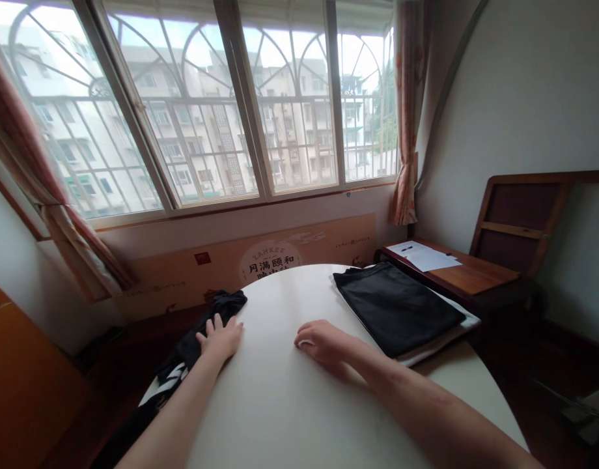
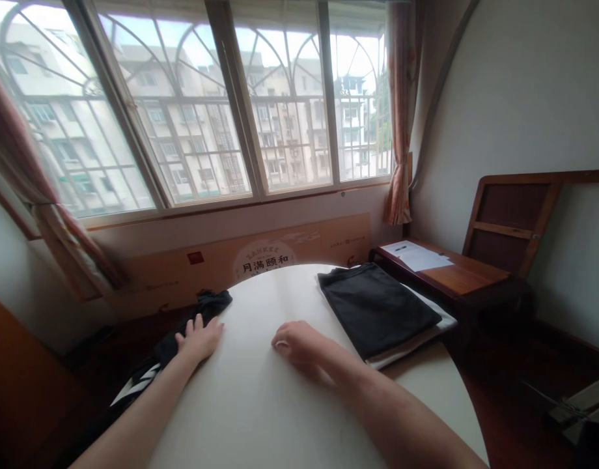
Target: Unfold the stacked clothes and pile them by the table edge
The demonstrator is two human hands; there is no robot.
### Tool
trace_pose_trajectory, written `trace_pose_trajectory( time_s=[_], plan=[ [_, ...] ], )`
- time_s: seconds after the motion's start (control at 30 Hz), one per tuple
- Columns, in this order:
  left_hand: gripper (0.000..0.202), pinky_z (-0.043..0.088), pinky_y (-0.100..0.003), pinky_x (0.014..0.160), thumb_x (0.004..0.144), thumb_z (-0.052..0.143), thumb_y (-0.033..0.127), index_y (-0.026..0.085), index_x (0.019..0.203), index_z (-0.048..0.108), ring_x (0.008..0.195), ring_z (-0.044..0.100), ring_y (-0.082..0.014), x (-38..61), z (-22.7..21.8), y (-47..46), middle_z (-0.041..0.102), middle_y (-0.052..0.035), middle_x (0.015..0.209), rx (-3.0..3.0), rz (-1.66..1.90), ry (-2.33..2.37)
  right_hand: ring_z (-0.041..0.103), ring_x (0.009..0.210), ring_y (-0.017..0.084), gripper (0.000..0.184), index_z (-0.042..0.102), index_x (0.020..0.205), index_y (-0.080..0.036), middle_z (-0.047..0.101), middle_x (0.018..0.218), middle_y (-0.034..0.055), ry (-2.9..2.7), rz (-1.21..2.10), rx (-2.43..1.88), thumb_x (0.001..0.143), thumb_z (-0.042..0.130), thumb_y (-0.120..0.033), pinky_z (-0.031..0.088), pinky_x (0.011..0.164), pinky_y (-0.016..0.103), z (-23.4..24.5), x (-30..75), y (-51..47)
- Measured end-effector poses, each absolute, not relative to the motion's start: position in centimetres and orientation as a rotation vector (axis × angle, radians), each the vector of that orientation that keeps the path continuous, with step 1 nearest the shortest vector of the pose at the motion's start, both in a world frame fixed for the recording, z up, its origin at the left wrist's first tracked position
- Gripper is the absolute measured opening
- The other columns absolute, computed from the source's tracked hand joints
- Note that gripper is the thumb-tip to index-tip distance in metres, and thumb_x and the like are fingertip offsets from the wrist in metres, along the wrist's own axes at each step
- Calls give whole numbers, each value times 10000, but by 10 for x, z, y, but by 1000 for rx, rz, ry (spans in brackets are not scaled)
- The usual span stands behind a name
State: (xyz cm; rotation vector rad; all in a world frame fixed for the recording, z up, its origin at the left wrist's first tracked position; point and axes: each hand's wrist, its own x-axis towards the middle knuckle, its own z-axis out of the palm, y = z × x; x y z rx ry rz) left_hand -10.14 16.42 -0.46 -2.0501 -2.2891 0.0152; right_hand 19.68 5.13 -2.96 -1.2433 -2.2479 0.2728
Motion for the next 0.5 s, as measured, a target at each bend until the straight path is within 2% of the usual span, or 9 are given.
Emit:
trace_pose_trajectory(
  time_s=[0.07, 0.17, 0.3, 0.4, 0.5],
  plan=[
    [661, 171, -671, 1172, 1013, 210, 502, 196, 1580, 357, 1546, 122, -417, -80, -6, 140, 176, -199, 1680, -2100, 89, -2296, 696, 1010, 178, 287, 786, 1052, -285, 766, 1101, -7, -2262, 322, -1243, 884, 573, -190, 499, 933, 264, -16, 208, 53],
    [684, 181, -634, 1186, 1017, 216, 478, 131, 1603, 275, 1547, 150, -395, -48, -10, 104, 178, -233, 1668, -2245, 160, -2241, 676, 1104, 196, 324, 754, 1151, -280, 744, 1189, 15, -2151, 237, -1391, 926, 528, -222, 491, 989, 304, 6, 233, 59],
    [724, 196, -612, 1193, 985, 311, 535, 164, 1606, 279, 1545, 162, -391, -9, -20, 56, 185, -208, 1672, -2458, 183, -2099, 647, 1176, 223, 372, 696, 1272, -259, 702, 1285, 56, -1956, 104, -1722, 936, 537, -270, 479, 1003, 301, 27, 279, 71],
    [718, 156, -648, 1193, 985, 308, 516, 149, 1602, 296, 1546, 140, -407, 12, -27, 27, 180, -215, 1670, -2542, 128, -1981, 628, 1202, 281, 388, 694, 1266, -194, 680, 1302, 132, -1862, 98, -1905, 921, 544, -291, 480, 996, 346, 27, 312, 76],
    [692, 158, -650, 1194, 995, 288, 478, 137, 1597, 314, 1545, 155, -400, 19, -29, 13, 204, -216, 1664, -2526, 54, -1954, 638, 1177, 321, 387, 725, 1193, -157, 698, 1234, 180, -1820, 147, -2063, 904, 577, -368, 491, 975, 384, 16, 331, 78]
  ],
)
